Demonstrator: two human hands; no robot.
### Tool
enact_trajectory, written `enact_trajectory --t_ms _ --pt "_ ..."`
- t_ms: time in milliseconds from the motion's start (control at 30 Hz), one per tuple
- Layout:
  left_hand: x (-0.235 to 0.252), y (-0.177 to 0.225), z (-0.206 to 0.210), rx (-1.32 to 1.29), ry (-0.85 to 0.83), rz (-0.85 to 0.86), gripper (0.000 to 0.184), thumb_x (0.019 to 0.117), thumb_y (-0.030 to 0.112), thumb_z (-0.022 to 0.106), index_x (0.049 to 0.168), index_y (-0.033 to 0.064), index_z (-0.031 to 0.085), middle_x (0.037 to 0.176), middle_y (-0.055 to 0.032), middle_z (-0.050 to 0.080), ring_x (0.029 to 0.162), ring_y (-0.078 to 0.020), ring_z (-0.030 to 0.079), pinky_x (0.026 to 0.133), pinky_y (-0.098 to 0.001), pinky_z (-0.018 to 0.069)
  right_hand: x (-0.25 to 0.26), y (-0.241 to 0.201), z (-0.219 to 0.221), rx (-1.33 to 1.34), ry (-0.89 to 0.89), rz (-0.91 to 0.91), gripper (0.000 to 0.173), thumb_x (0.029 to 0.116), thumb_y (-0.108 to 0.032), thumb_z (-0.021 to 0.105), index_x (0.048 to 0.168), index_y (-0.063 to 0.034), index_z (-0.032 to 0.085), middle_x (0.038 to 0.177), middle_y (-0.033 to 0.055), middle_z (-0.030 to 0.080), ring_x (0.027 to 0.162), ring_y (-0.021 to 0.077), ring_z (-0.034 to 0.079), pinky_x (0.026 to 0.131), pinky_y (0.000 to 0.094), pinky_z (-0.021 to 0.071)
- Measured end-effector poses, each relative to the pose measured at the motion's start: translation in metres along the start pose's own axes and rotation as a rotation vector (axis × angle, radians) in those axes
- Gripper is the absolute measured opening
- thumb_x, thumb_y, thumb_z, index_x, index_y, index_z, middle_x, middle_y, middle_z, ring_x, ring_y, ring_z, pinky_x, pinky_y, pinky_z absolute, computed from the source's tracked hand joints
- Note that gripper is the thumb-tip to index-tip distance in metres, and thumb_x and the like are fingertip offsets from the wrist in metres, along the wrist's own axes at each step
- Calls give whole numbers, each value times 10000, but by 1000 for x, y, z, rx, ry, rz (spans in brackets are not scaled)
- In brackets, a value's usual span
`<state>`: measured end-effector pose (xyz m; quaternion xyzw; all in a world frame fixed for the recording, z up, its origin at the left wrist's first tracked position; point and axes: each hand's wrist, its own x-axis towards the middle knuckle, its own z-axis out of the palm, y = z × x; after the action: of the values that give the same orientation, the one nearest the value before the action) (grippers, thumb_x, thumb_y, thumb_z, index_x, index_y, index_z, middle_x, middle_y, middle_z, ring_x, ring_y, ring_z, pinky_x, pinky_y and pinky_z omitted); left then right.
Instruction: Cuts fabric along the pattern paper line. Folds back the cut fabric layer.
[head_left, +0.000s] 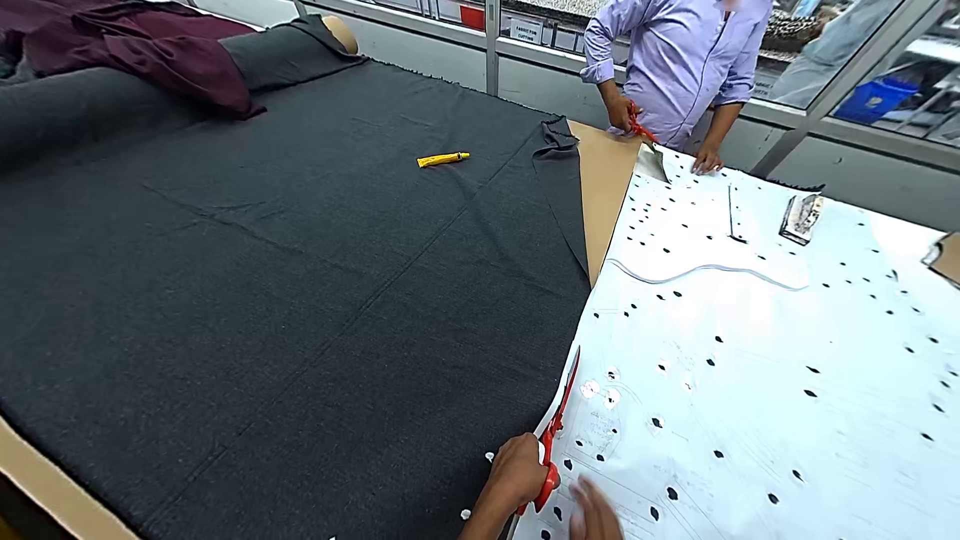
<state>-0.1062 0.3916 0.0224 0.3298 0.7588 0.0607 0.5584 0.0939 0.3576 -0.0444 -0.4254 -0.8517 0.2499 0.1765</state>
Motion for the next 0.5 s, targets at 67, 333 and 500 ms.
enact_trajectory --t_ms 67,333,500 --pt "3 -2 2 -14 3 -2 372 917 268 728 1112 -35 638 1089 -205 696 1003 -323 699 918 -516 544 66 28 3 -69 184 -60 497 1067 -258 332 1319 29 650 1447 228 568 1355 410 535 1139 551 410" --pt "8 -7 3 -40 19 -2 360 878 226 761 1101 -31 642 1074 -201 699 963 -316 710 890 -505 564 173 78 33 -352 69 -82 584 1095 -405 189 1592 -199 416 1653 13 362 1541 290 295 1204 699 135" --pt "12 -11 6 -52 29 11 348 870 230 768 1068 -28 643 1019 -188 707 919 -308 713 866 -502 567 171 76 33 -355 37 -50 597 1093 -412 167 1602 -198 394 1666 6 334 1550 279 273 1215 682 119"
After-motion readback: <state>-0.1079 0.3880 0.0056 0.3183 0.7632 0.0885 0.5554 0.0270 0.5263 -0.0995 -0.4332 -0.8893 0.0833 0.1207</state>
